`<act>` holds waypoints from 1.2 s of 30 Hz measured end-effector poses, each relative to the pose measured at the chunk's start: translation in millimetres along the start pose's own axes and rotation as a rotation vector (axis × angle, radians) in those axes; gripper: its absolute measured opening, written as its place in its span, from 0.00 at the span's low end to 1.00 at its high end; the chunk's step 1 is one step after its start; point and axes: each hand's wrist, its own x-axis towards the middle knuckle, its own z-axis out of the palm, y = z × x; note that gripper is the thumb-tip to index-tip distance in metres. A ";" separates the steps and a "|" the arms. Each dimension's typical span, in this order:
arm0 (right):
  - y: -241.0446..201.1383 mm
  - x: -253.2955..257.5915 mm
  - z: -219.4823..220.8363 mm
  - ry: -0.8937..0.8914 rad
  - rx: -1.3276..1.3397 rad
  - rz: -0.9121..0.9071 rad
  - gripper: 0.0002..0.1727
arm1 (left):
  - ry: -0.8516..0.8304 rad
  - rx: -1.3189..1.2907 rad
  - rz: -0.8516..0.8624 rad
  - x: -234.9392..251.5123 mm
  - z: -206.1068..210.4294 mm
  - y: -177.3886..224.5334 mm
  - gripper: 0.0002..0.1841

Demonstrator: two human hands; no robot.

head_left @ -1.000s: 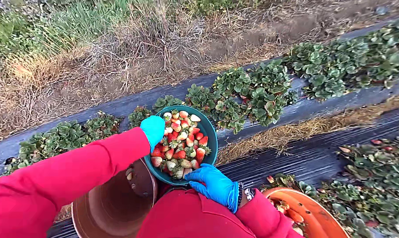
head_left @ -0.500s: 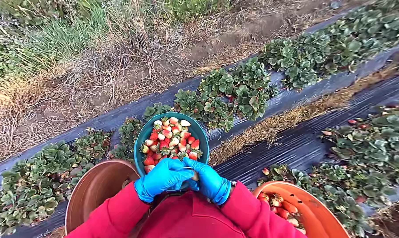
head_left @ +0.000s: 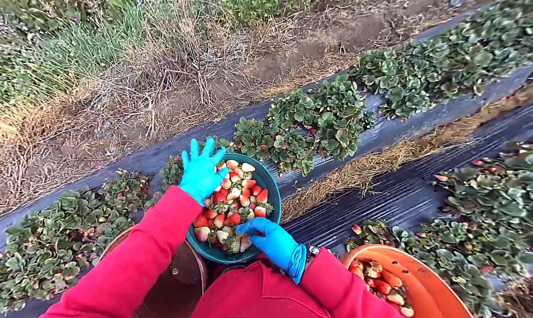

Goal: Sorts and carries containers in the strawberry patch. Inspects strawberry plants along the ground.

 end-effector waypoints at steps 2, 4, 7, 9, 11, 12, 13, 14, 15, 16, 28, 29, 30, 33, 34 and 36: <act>-2.5 0.8 -4.3 -0.074 -0.241 0.004 0.20 | -0.355 0.136 0.171 -28.4 58.1 36.5 0.33; -0.4 -1.1 -10.8 -0.090 -0.245 0.033 0.18 | -0.618 0.175 0.178 -54.4 73.9 56.5 0.35; 15.6 -4.6 -23.9 0.031 0.047 0.047 0.15 | -0.822 0.152 0.157 -76.3 44.3 59.8 0.33; 24.1 -8.5 -35.8 0.124 0.206 0.059 0.14 | -0.921 0.210 0.146 -77.5 21.0 68.6 0.30; 27.3 -15.1 -47.1 0.218 0.268 0.018 0.15 | -0.909 0.257 0.091 -64.4 2.7 89.2 0.33; 28.3 -20.4 -51.8 0.272 0.292 -0.036 0.16 | -0.859 0.210 0.039 -55.6 -2.3 104.4 0.35; 29.8 -25.8 -56.7 0.342 0.317 -0.121 0.17 | -0.794 0.072 -0.003 -46.8 -3.1 120.2 0.34; 31.7 -30.5 -62.0 0.428 0.345 -0.233 0.18 | -0.728 -0.164 -0.025 -40.5 1.0 135.0 0.32; 35.7 -33.5 -67.0 0.519 0.357 -0.370 0.19 | -0.663 -0.460 -0.036 -39.5 11.6 149.0 0.30; 40.9 -35.1 -72.2 0.594 0.324 -0.508 0.21 | -0.601 -0.775 -0.057 -42.6 25.4 164.3 0.28; 108.3 -78.5 -152.9 0.855 0.203 -0.574 0.19 | -0.251 -0.216 0.224 34.8 39.3 126.8 0.15; 130.4 -89.8 -158.8 0.951 0.236 -0.496 0.18 | -0.341 -0.020 0.194 47.5 39.3 133.4 0.14; 155.1 -101.8 -164.9 1.032 0.253 -0.409 0.18 | -0.415 0.145 0.160 59.9 40.4 146.0 0.13; 231.0 -142.1 -179.5 1.149 0.262 -0.040 0.18 | -0.566 0.445 0.109 93.1 50.3 180.8 0.17; 252.5 -157.1 -183.4 1.126 0.240 0.117 0.18 | -0.634 0.517 0.094 104.6 54.5 185.9 0.19; 284.0 -187.8 -194.6 0.947 0.205 0.430 0.19 | -0.803 0.621 0.063 125.5 57.7 195.4 0.20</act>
